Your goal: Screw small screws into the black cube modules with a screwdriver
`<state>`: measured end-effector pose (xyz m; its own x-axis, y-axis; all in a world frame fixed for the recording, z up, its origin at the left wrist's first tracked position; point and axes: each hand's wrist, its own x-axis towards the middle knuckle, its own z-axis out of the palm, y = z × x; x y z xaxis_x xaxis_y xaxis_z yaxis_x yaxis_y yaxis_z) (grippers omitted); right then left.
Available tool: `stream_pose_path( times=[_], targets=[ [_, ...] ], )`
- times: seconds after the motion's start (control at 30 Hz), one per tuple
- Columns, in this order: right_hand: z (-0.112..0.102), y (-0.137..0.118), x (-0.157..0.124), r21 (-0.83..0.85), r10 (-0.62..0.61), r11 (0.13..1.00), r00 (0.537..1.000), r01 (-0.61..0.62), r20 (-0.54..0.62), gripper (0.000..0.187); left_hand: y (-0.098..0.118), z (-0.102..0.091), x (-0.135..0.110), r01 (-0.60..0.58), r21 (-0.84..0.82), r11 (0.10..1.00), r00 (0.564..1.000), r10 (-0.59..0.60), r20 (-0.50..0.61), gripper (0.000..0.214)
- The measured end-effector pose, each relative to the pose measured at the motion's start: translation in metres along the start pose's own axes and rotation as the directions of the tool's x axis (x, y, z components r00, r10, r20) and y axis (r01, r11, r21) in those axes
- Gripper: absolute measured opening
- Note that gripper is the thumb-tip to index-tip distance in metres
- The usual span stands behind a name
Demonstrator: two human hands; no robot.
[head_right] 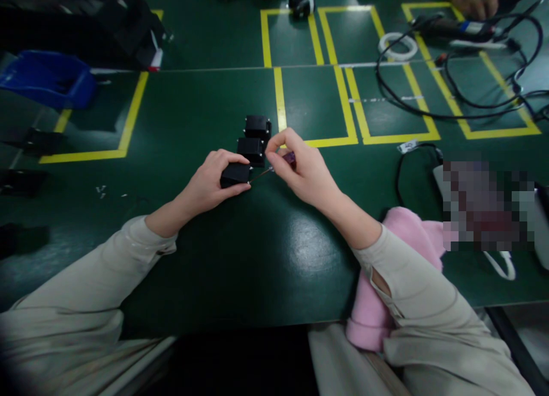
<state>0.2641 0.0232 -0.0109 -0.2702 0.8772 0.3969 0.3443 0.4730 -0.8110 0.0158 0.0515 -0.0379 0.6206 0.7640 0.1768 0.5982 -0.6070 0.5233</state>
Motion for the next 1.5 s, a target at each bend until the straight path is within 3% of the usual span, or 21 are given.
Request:
stream_pose_path(
  times=[0.63, 0.8, 1.03, 1.2, 1.5],
  targets=[
    [0.0008, 0.0, 0.0003, 0.002, 0.008, 1.0, 1.0, -0.008, 0.0, 0.017, 0.0016, -0.0007, 0.0003, 0.004, -0.006, 1.0, 1.0, -0.004, -0.003, 0.041],
    [0.0003, -0.0008, -0.0004, -0.012, -0.013, 1.0, 1.0, 0.013, -0.014, 0.007, 0.0003, 0.0001, 0.0002, 0.0, -0.004, 1.0, 1.0, 0.0, -0.005, 0.042],
    [0.0011, 0.0, 0.0003, -0.007, 0.018, 1.0, 1.0, -0.018, -0.023, 0.019, -0.0011, 0.0008, 0.0002, -0.026, 0.009, 1.0, 1.0, 0.026, -0.012, 0.041],
    [0.0005, -0.0003, 0.0003, -0.009, -0.006, 1.0, 1.0, 0.006, -0.014, 0.009, -0.0009, 0.0008, 0.0006, -0.005, 0.011, 1.0, 1.0, 0.005, -0.003, 0.042],
    [0.0007, -0.0005, 0.0001, 0.002, -0.006, 1.0, 1.0, 0.006, -0.015, 0.014, 0.0003, 0.0, 0.0002, -0.022, -0.005, 1.0, 1.0, 0.022, -0.015, 0.041]
  ],
)
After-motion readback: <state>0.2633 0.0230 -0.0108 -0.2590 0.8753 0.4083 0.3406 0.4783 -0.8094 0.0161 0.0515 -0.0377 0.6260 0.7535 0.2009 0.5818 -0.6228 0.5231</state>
